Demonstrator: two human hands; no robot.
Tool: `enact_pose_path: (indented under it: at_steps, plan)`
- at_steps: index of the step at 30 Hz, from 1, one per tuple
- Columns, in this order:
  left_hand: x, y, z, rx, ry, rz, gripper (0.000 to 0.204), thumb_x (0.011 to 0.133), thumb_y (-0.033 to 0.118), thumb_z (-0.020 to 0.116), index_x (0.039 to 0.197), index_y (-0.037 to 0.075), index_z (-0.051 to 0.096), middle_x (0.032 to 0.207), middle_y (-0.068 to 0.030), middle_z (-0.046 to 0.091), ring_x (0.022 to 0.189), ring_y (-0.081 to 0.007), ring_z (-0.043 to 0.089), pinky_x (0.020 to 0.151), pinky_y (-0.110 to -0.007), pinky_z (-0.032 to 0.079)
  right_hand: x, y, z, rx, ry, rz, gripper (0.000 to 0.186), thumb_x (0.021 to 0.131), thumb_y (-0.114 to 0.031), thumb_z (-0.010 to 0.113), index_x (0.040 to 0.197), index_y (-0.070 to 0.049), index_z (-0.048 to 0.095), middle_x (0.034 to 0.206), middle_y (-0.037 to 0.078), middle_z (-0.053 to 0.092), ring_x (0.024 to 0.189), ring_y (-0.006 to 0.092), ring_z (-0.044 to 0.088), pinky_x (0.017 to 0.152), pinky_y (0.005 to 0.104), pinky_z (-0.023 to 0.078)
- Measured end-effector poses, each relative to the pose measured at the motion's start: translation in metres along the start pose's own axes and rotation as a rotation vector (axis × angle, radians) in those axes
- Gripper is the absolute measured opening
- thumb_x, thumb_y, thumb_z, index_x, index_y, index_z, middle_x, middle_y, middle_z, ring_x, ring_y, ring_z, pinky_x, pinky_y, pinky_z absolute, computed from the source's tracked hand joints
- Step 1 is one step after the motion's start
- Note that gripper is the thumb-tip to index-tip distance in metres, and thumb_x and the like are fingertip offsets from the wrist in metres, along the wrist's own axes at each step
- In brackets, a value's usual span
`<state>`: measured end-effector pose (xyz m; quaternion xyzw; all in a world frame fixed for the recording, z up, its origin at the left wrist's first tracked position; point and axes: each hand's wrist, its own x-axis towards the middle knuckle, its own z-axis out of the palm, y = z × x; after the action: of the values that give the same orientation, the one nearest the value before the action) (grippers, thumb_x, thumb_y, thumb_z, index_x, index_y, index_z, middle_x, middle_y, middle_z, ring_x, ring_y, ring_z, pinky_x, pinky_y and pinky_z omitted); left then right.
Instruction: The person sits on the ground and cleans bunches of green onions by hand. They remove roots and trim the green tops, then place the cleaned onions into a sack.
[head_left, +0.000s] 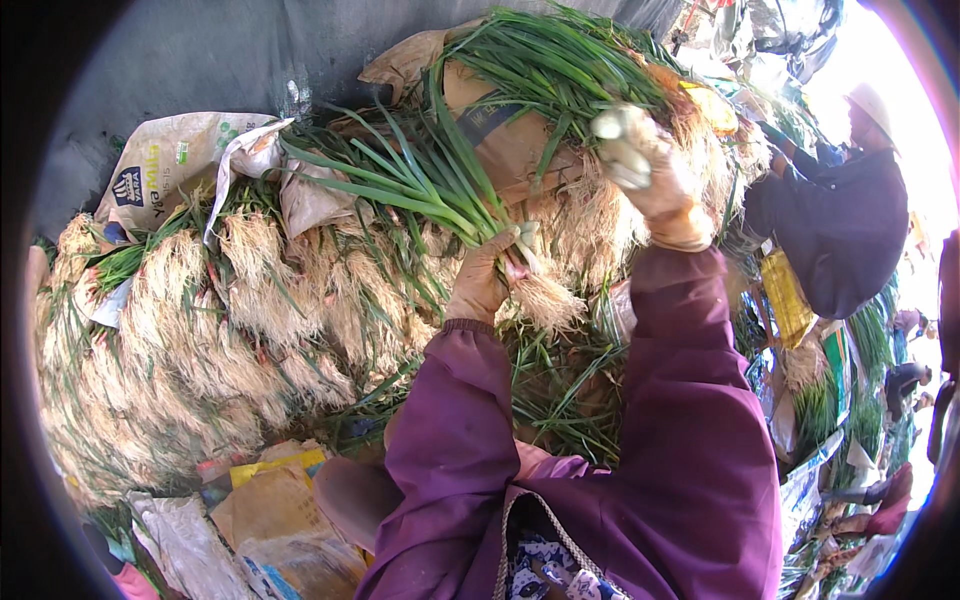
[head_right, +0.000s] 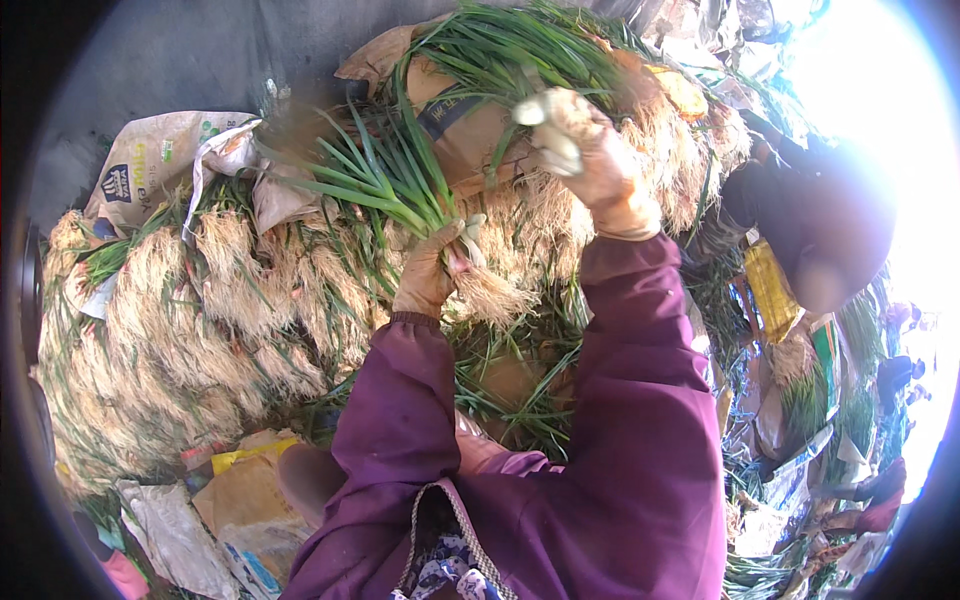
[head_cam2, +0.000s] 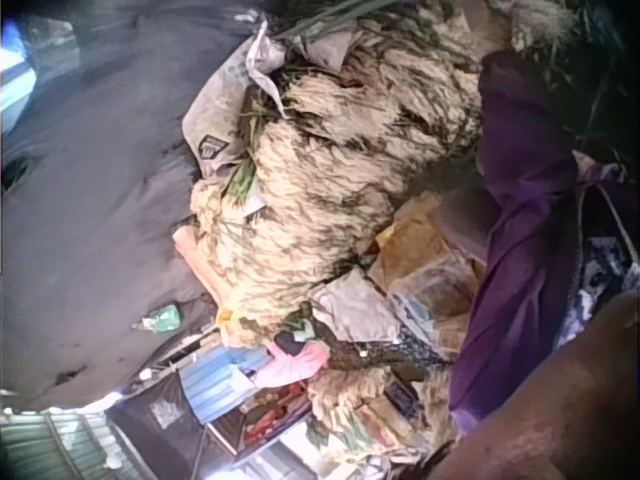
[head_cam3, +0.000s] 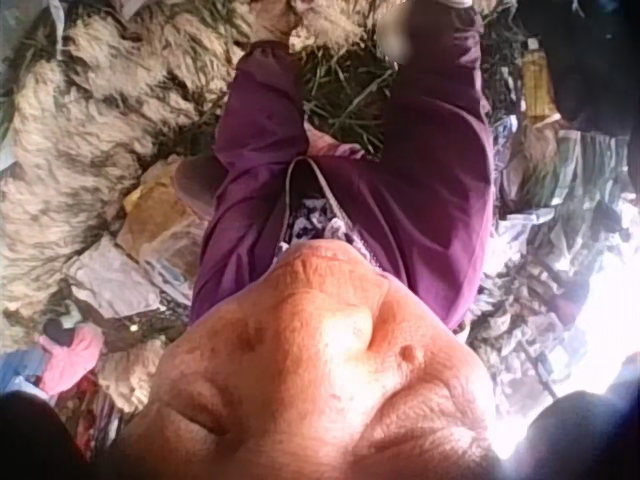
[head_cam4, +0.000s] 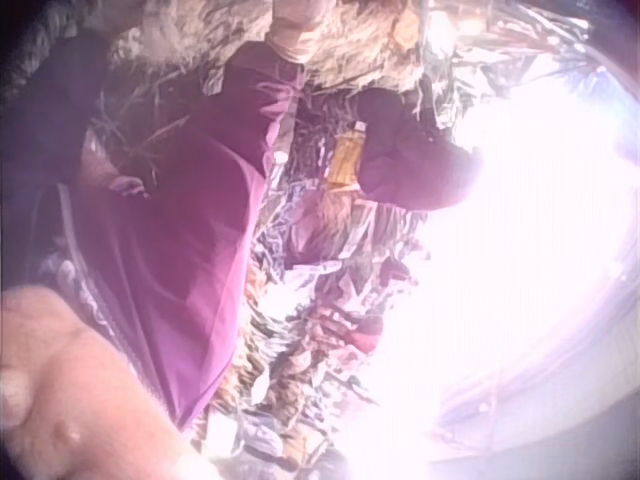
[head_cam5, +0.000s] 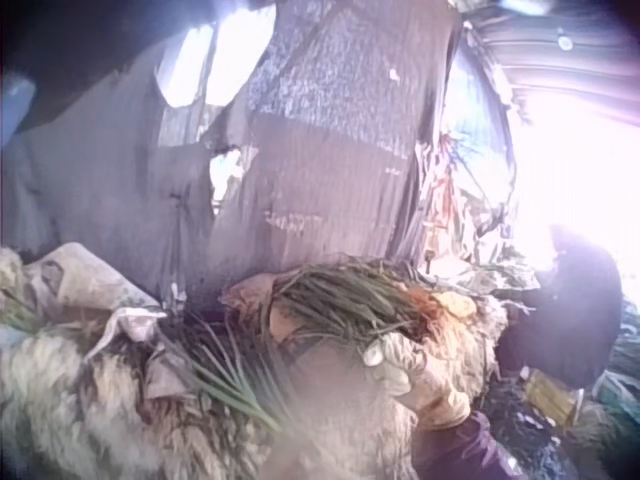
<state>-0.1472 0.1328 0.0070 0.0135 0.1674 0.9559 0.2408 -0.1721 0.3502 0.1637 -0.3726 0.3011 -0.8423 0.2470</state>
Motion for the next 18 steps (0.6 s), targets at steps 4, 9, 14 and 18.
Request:
enact_pose_path:
  at_steps: [4,9,14,18]
  plan:
    - [-0.001,-0.004,0.007,-0.090,0.156,0.015,0.026,0.087,-0.001,0.058,0.113,-0.005,0.055,0.100,-0.0156,0.065,0.087,-0.0236,0.065,0.075,-0.033,0.058,-0.043,0.022,0.014,-1.087,0.399,0.611,0.059,0.082,-0.035,0.069,0.129,-0.005,0.049,0.110,0.016,0.060,0.095,0.0282,0.064,0.094,0.0424,0.043]
    - [-0.015,0.016,0.035,0.038,-0.161,0.207,0.029,0.082,0.000,0.061,0.110,-0.001,0.055,0.094,-0.0160,0.067,0.080,-0.0220,0.066,0.071,-0.032,0.058,-0.034,0.034,0.002,-2.942,0.237,0.254,0.010,0.082,-0.009,0.058,0.091,-0.009,0.062,0.079,0.008,0.066,0.071,0.0245,0.066,0.061,0.0359,0.053]
    - [-0.015,0.028,0.043,0.109,-0.149,0.177,0.022,0.082,0.001,0.063,0.104,0.001,0.057,0.090,-0.0153,0.068,0.074,-0.0215,0.066,0.068,-0.030,0.057,-0.002,0.017,-0.002,-2.946,0.568,0.467,0.005,0.080,-0.008,0.060,0.080,-0.007,0.064,0.072,0.011,0.065,0.070,0.0265,0.067,0.057,0.0357,0.053]
    - [-0.016,0.027,0.041,0.293,0.054,0.142,0.028,0.083,0.017,0.069,0.103,0.000,0.059,0.084,-0.0096,0.064,0.070,-0.0166,0.062,0.060,-0.029,0.053,-0.002,0.016,0.023,-2.865,0.465,0.480,0.011,0.086,-0.014,0.058,0.085,-0.005,0.063,0.071,0.012,0.064,0.064,0.0266,0.066,0.054,0.0371,0.052]
